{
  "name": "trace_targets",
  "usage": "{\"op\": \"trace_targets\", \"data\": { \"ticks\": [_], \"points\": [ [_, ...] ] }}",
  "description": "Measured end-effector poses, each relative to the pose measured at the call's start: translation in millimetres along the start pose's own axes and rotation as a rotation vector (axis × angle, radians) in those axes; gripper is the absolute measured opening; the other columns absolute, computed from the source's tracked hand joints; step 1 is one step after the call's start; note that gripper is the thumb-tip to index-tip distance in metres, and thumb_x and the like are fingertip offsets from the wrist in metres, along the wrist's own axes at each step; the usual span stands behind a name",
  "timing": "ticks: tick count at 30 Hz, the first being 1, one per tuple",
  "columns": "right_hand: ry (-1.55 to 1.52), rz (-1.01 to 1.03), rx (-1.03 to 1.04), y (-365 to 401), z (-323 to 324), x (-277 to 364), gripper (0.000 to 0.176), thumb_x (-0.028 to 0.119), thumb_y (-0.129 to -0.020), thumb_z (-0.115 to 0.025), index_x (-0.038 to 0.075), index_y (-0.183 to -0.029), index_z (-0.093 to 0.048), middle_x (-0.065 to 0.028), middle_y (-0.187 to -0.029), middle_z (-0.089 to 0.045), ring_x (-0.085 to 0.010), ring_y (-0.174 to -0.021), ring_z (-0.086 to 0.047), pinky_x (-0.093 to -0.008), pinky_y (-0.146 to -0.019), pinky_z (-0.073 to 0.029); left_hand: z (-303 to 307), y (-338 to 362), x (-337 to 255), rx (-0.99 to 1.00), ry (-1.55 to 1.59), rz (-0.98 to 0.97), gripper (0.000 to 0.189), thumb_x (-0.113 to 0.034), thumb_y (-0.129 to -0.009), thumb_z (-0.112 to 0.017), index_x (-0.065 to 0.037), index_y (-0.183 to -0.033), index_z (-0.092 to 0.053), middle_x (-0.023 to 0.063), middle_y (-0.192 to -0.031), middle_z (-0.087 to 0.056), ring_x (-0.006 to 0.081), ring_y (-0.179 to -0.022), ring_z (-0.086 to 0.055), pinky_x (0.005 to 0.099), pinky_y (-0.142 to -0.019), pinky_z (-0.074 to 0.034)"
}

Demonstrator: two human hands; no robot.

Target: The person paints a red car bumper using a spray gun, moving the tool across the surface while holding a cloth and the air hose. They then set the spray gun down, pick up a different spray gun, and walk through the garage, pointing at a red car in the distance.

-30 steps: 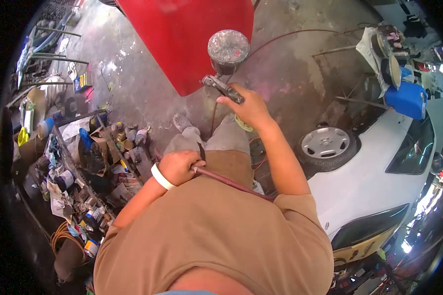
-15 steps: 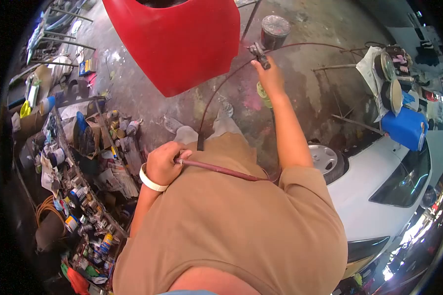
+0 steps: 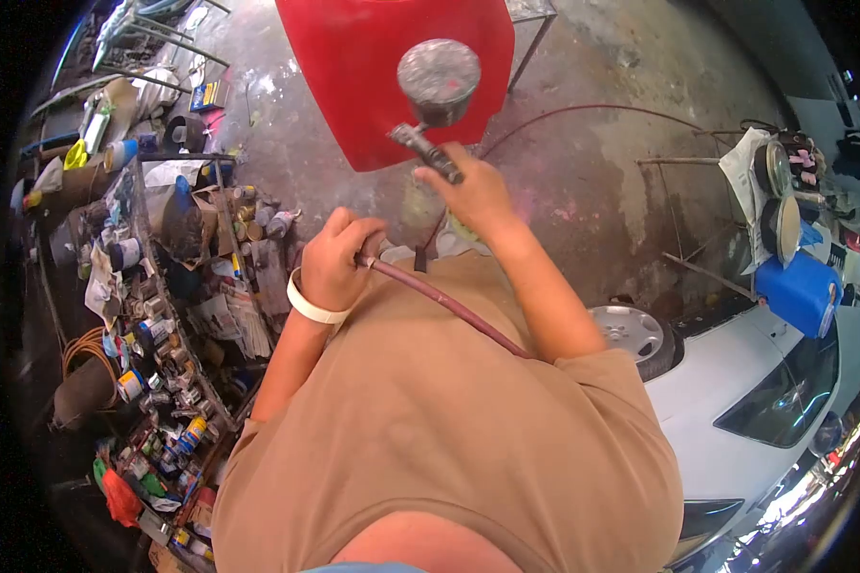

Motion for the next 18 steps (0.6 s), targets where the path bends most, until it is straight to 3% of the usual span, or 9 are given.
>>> {"op": "trace_targets", "data": {
  "ticks": [6,7,11,18],
  "points": [
    [-0.048,0.083,0.105,47.6,-25.9,44.1,0.050,0.044,-0.093,-0.078,0.014,-0.132,-0.068,-0.0213,-0.094,-0.075,-0.0441,-0.088,-0.072,-0.0497,-0.075,-0.056,22.3,-11.5,-27.7,-0.168,0.008,-0.268,0.041,0.004,-0.082,-0.076,-0.008,-0.122,-0.072,0.0141,-0.129,-0.065,0.0340,-0.094,-0.073,0.0401,-0.070,-0.060],
    [-0.058,0.107,0.130,56.4,-26.7,51.3,0.045,0.038,-0.092,-0.079,0.013,-0.127,-0.069,-0.0206,-0.094,-0.076,-0.0433,-0.088,-0.073,-0.0502,-0.076,-0.057,24.4,-13.1,-30.9,-0.149,0.025,-0.254,0.043,0.003,-0.080,-0.077,-0.007,-0.121,-0.072,0.0119,-0.130,-0.068,0.0343,-0.100,-0.073,0.0401,-0.074,-0.061],
    [0.038,0.042,0.186,77.2,-45.7,42.4,0.035,0.030,-0.090,-0.077,0.010,-0.118,-0.069,-0.0183,-0.095,-0.076,-0.0427,-0.089,-0.072,-0.0519,-0.077,-0.056,14.6,-13.3,-27.2,0.096,0.055,-0.344,0.044,0.001,-0.078,-0.077,-0.008,-0.121,-0.072,0.0104,-0.122,-0.072,0.0327,-0.099,-0.073,0.0408,-0.079,-0.061],
    [0.064,0.155,0.126,93.5,-46.2,47.8,0.038,0.034,-0.088,-0.079,0.010,-0.117,-0.070,-0.0182,-0.094,-0.076,-0.0424,-0.087,-0.072,-0.0517,-0.075,-0.057,6.3,-5.8,-22.4,0.214,0.039,-0.392,0.040,-0.001,-0.078,-0.077,-0.010,-0.117,-0.074,0.0095,-0.114,-0.074,0.0312,-0.097,-0.073,0.0400,-0.079,-0.061]
  ]
}}
Point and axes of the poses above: each hand's wrist, its own y-axis away from the middle knuckle, its own z-axis out of the back of the hand, x = y × z, the point moved 8 cm from there along -y, towards the middle knuckle
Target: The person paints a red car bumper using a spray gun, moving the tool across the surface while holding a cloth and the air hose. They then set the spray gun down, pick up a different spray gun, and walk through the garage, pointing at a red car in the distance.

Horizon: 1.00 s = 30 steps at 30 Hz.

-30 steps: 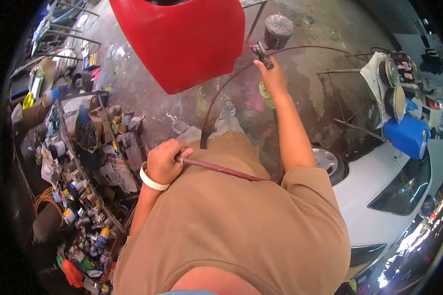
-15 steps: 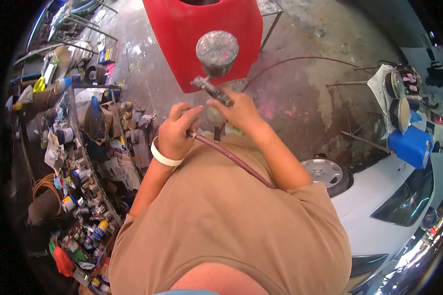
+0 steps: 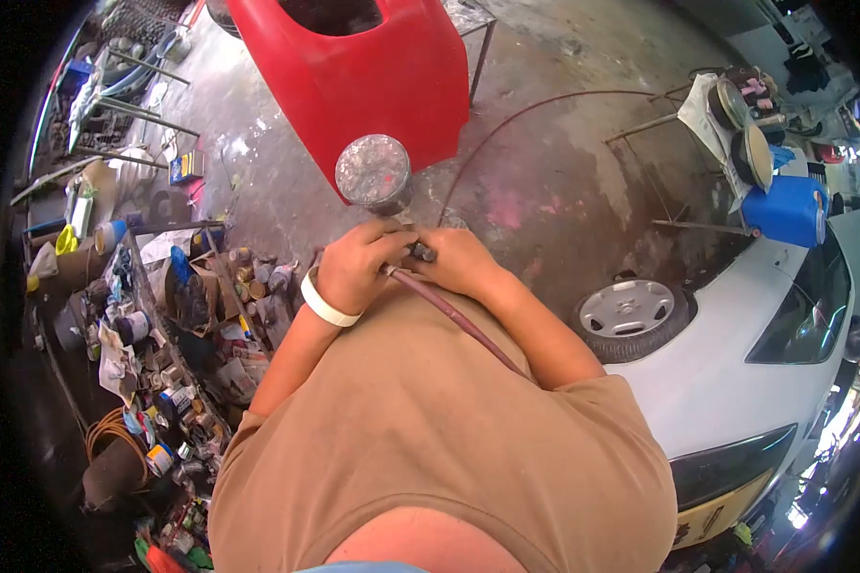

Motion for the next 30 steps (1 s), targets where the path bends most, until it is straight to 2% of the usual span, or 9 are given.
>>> {"op": "trace_targets", "data": {
  "ticks": [4,8,14,17,20,24,25,28,30],
  "points": [
    [0.045,-0.034,0.045,-2.5,-0.5,3.2,0.042,0.037,-0.088,-0.080,0.011,-0.120,-0.071,-0.0179,-0.095,-0.076,-0.0419,-0.088,-0.073,-0.0515,-0.076,-0.057,-2.6,3.3,3.6,-0.004,0.011,0.017,0.040,-0.002,-0.079,-0.077,-0.010,-0.117,-0.075,0.0095,-0.111,-0.074,0.0311,-0.097,-0.073,0.0405,-0.080,-0.061],
    [0.057,0.005,0.045,-12.6,-4.7,-12.0,0.044,0.039,-0.090,-0.079,0.013,-0.123,-0.071,-0.0188,-0.097,-0.076,-0.0422,-0.089,-0.073,-0.0514,-0.077,-0.058,8.3,3.7,-1.1,-0.133,-0.008,0.071,0.040,-0.004,-0.081,-0.078,-0.012,-0.121,-0.074,0.0095,-0.114,-0.074,0.0307,-0.091,-0.073,0.0402,-0.075,-0.060],
    [-0.031,0.024,-0.144,-78.1,18.6,-9.1,0.045,0.045,-0.094,-0.077,0.012,-0.124,-0.070,-0.0204,-0.098,-0.076,-0.0449,-0.091,-0.072,-0.0512,-0.077,-0.057,26.2,21.5,-16.0,-0.265,-0.025,0.221,0.038,-0.010,-0.087,-0.081,-0.014,-0.124,-0.073,0.0093,-0.106,-0.070,0.0291,-0.080,-0.072,0.0396,-0.066,-0.057],
    [-0.040,0.058,-0.178,-108.4,18.5,-28.8,0.048,0.050,-0.094,-0.076,0.013,-0.123,-0.069,-0.0214,-0.096,-0.075,-0.0459,-0.091,-0.072,-0.0518,-0.076,-0.055,12.4,32.7,-12.4,-0.195,-0.063,0.313,0.036,-0.011,-0.087,-0.082,-0.012,-0.122,-0.074,0.0096,-0.100,-0.069,0.0283,-0.078,-0.072,0.0391,-0.064,-0.056],
    [0.028,-0.069,-0.182,-118.4,31.2,-59.1,0.048,0.052,-0.094,-0.076,0.014,-0.121,-0.068,-0.0218,-0.092,-0.074,-0.0467,-0.091,-0.071,-0.0521,-0.075,-0.054,1.0,40.5,-11.1,-0.185,-0.045,0.399,0.033,-0.010,-0.087,-0.082,-0.010,-0.119,-0.074,0.0098,-0.095,-0.069,0.0279,-0.076,-0.072,0.0385,-0.063,-0.055],
    [-0.131,-0.184,-0.240,-116.2,65.4,-122.7,0.044,0.050,-0.093,-0.078,0.013,-0.116,-0.068,-0.0231,-0.085,-0.071,-0.0471,-0.084,-0.070,-0.0503,-0.073,-0.053,-8.8,39.3,-11.0,-0.217,-0.017,0.485,0.029,-0.010,-0.088,-0.082,-0.007,-0.116,-0.074,0.0102,-0.089,-0.067,0.0277,-0.074,-0.072,0.0388,-0.063,-0.055],
    [-0.132,-0.231,-0.260,-116.2,77.4,-139.3,0.044,0.047,-0.093,-0.079,0.009,-0.114,-0.069,-0.0186,-0.081,-0.071,-0.0376,-0.073,-0.071,-0.0451,-0.068,-0.053,-11.0,37.9,-10.9,-0.220,-0.011,0.502,0.029,-0.009,-0.088,-0.082,-0.007,-0.116,-0.074,0.0103,-0.088,-0.067,0.0276,-0.073,-0.072,0.0389,-0.063,-0.055],
    [-0.224,-0.283,-0.329,-119.1,113.9,-183.1,0.043,0.043,-0.094,-0.079,0.005,-0.111,-0.068,-0.0100,-0.077,-0.070,-0.0247,-0.066,-0.068,-0.0390,-0.063,-0.052,-15.7,35.5,-11.0,-0.226,-0.021,0.544,0.027,-0.020,-0.089,-0.081,-0.011,-0.114,-0.075,0.0060,-0.089,-0.069,0.0302,-0.075,-0.070,0.0411,-0.062,-0.056],
    [-0.236,-0.303,-0.409,-123.6,136.0,-216.1,0.043,0.042,-0.095,-0.079,0.003,-0.108,-0.067,-0.0063,-0.075,-0.068,-0.0204,-0.064,-0.067,-0.0370,-0.061,-0.051,-17.5,34.4,-13.0,-0.221,-0.041,0.535,0.026,-0.020,-0.089,-0.081,-0.011,-0.113,-0.075,0.0062,-0.089,-0.069,0.0303,-0.076,-0.070,0.0412,-0.062,-0.056]
  ]
}}
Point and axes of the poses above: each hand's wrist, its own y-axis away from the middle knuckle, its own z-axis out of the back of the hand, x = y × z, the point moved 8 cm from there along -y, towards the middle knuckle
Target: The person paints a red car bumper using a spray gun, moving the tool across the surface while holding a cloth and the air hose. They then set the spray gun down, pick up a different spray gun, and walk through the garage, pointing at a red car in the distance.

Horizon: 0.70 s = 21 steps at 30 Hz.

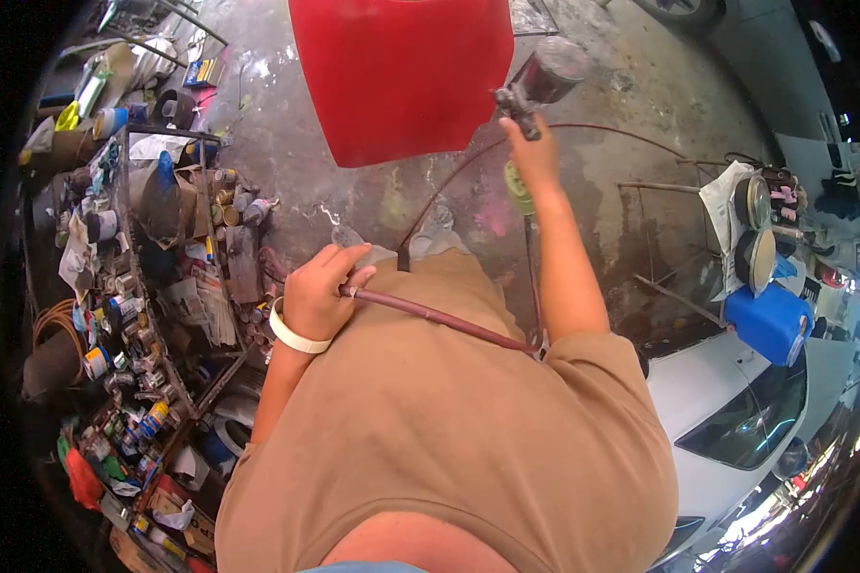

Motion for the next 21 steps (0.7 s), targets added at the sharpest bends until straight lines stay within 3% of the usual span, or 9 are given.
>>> {"op": "trace_targets", "data": {
  "ticks": [8,11,13,16,21],
  "points": [
    [0.139,0.015,-0.106,-27.3,33.2,-8.8,0.045,0.045,-0.096,-0.076,0.004,-0.111,-0.068,-0.0097,-0.078,-0.070,-0.0222,-0.061,-0.068,-0.0372,-0.064,-0.053,-2.7,3.4,-5.1,-0.014,-0.001,-0.019,0.029,-0.014,-0.089,-0.082,-0.007,-0.115,-0.075,0.0097,-0.082,-0.064,0.0270,-0.065,-0.064,0.0390,-0.058,-0.050],
    [0.025,0.049,0.007,2.4,5.6,36.1,0.044,0.046,-0.096,-0.076,0.004,-0.109,-0.067,-0.0092,-0.078,-0.071,-0.0227,-0.064,-0.069,-0.0390,-0.066,-0.054,-0.5,3.2,-3.5,-0.014,0.005,-0.018,0.029,-0.014,-0.088,-0.082,-0.007,-0.115,-0.075,0.0097,-0.080,-0.064,0.0267,-0.063,-0.063,0.0388,-0.057,-0.049],
    [0.015,0.034,0.083,27.3,-15.4,69.7,0.045,0.047,-0.095,-0.077,0.005,-0.111,-0.068,-0.0117,-0.080,-0.072,-0.0269,-0.067,-0.071,-0.0410,-0.068,-0.053,2.0,3.0,-2.1,-0.027,0.017,-0.022,0.029,-0.013,-0.088,-0.083,-0.007,-0.115,-0.075,0.0098,-0.080,-0.064,0.0266,-0.062,-0.063,0.0388,-0.056,-0.049],
    [0.045,0.107,0.169,49.8,-50.4,93.9,0.046,0.049,-0.094,-0.078,0.007,-0.112,-0.068,-0.0159,-0.082,-0.072,-0.0354,-0.073,-0.071,-0.0446,-0.070,-0.053,3.2,2.5,1.7,0.002,-0.009,0.017,0.026,-0.021,-0.090,-0.081,-0.009,-0.112,-0.075,0.0093,-0.086,-0.068,0.0325,-0.074,-0.069,0.0425,-0.063,-0.055],
    [0.118,0.214,0.308,75.7,-75.3,144.5,0.049,0.052,-0.092,-0.078,0.011,-0.116,-0.068,-0.0198,-0.083,-0.071,-0.0464,-0.083,-0.068,-0.0496,-0.073,-0.052,4.2,1.6,4.2,0.018,-0.009,0.025,0.026,-0.021,-0.089,-0.081,-0.009,-0.112,-0.075,0.0095,-0.085,-0.068,0.0330,-0.073,-0.069,0.0433,-0.062,-0.055]
  ]
}}
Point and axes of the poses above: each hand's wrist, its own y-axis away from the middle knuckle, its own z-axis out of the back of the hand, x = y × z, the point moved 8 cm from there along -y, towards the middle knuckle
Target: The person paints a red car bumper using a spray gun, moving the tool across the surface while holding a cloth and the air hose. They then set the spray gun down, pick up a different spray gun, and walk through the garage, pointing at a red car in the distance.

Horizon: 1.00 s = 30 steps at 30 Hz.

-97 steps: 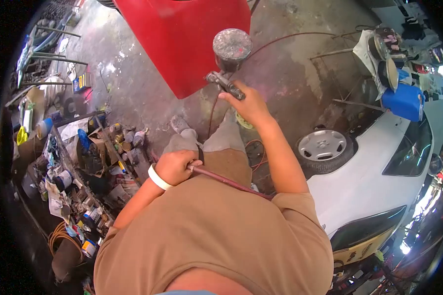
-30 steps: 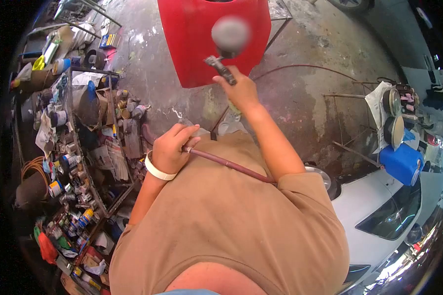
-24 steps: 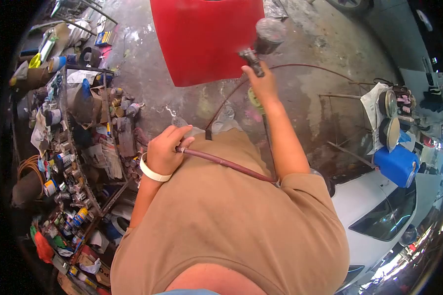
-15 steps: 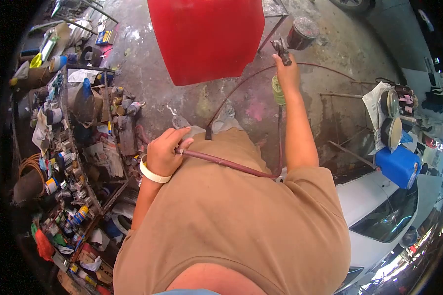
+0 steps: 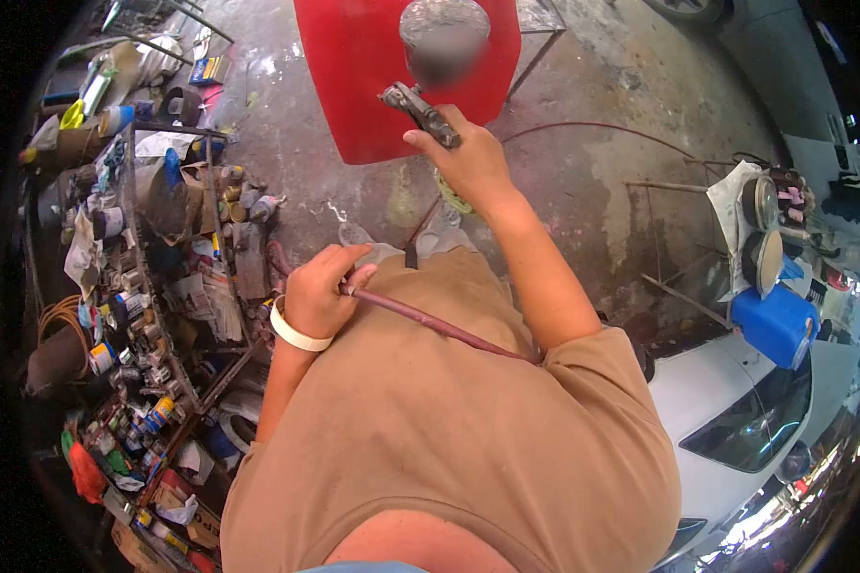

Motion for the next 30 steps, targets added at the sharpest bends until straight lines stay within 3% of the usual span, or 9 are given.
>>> {"op": "trace_targets", "data": {
  "ticks": [3,6,9,12,16,19,27,30],
  "points": [
    [0.057,-0.017,-0.043,-5.6,16.4,-6.3,0.048,0.052,-0.092,-0.078,0.011,-0.114,-0.069,-0.0190,-0.082,-0.070,-0.0453,-0.082,-0.068,-0.0482,-0.073,-0.052,1.5,-2.8,-2.0,-0.007,-0.003,-0.019,0.026,-0.021,-0.089,-0.081,-0.010,-0.111,-0.075,0.0093,-0.084,-0.068,0.0329,-0.073,-0.069,0.0435,-0.062,-0.055],
    [0.028,-0.035,-0.149,-12.7,48.9,-37.0,0.046,0.049,-0.093,-0.078,0.008,-0.111,-0.069,-0.0157,-0.078,-0.070,-0.0369,-0.074,-0.071,-0.0443,-0.070,-0.053,2.7,-4.7,-3.6,-0.015,0.021,-0.019,0.025,-0.022,-0.089,-0.081,-0.010,-0.111,-0.075,0.0087,-0.083,-0.068,0.0327,-0.073,-0.069,0.0435,-0.061,-0.055],
    [0.018,-0.183,-0.251,-12.2,90.9,-56.9,0.043,0.046,-0.094,-0.078,0.006,-0.109,-0.070,-0.0116,-0.077,-0.070,-0.0259,-0.065,-0.069,-0.0398,-0.067,-0.053,2.3,-4.8,-3.7,-0.017,0.040,-0.023,0.024,-0.022,-0.090,-0.081,-0.011,-0.111,-0.075,0.0082,-0.083,-0.068,0.0324,-0.072,-0.069,0.0435,-0.061,-0.054],
    [0.017,-0.191,-0.329,-21.2,124.1,-89.6,0.035,0.034,-0.096,-0.079,0.003,-0.110,-0.071,-0.0027,-0.085,-0.071,-0.0126,-0.073,-0.067,-0.0285,-0.061,-0.053,1.9,-4.5,-2.9,-0.010,0.042,-0.026,0.024,-0.022,-0.090,-0.080,-0.012,-0.111,-0.075,0.0078,-0.083,-0.067,0.0323,-0.072,-0.068,0.0433,-0.061,-0.054],
    [0.062,-0.181,-0.342,-28.7,139.5,-88.8,0.035,0.033,-0.096,-0.079,0.002,-0.110,-0.069,-0.0054,-0.089,-0.072,-0.0130,-0.078,-0.068,-0.0284,-0.063,-0.054,2.7,-4.0,-1.1,-0.004,0.037,-0.018,0.023,-0.022,-0.090,-0.080,-0.012,-0.110,-0.075,0.0079,-0.082,-0.067,0.0326,-0.071,-0.068,0.0432,-0.060,-0.054],
    [-0.028,-0.111,-0.323,-36.5,120.8,-72.1,0.045,0.045,-0.096,-0.076,0.004,-0.112,-0.069,-0.0098,-0.078,-0.071,-0.0228,-0.064,-0.069,-0.0370,-0.065,-0.053,5.3,-4.5,0.1,-0.027,0.040,-0.020,0.024,-0.022,-0.090,-0.080,-0.011,-0.111,-0.075,0.0084,-0.082,-0.066,0.0328,-0.071,-0.068,0.0429,-0.060,-0.054],
    [-0.080,-0.039,-0.038,-39.8,48.6,40.0,0.047,0.050,-0.094,-0.077,0.007,-0.111,-0.069,-0.0060,-0.076,-0.068,-0.0183,-0.065,-0.069,-0.0352,-0.067,-0.055,13.4,-7.9,0.8,-0.033,0.030,0.002,0.025,-0.021,-0.091,-0.080,-0.008,-0.112,-0.075,0.0100,-0.083,-0.067,0.0325,-0.069,-0.067,0.0421,-0.060,-0.053],
    [-0.118,-0.029,0.026,-43.1,47.3,48.5,0.048,0.050,-0.093,-0.078,0.008,-0.114,-0.070,-0.0057,-0.078,-0.068,-0.0170,-0.065,-0.069,-0.0349,-0.067,-0.055,14.0,-9.5,-1.4,-0.037,0.031,0.014,0.025,-0.020,-0.091,-0.080,-0.008,-0.112,-0.076,0.0099,-0.084,-0.067,0.0326,-0.069,-0.067,0.0424,-0.060,-0.053]
  ]
}}
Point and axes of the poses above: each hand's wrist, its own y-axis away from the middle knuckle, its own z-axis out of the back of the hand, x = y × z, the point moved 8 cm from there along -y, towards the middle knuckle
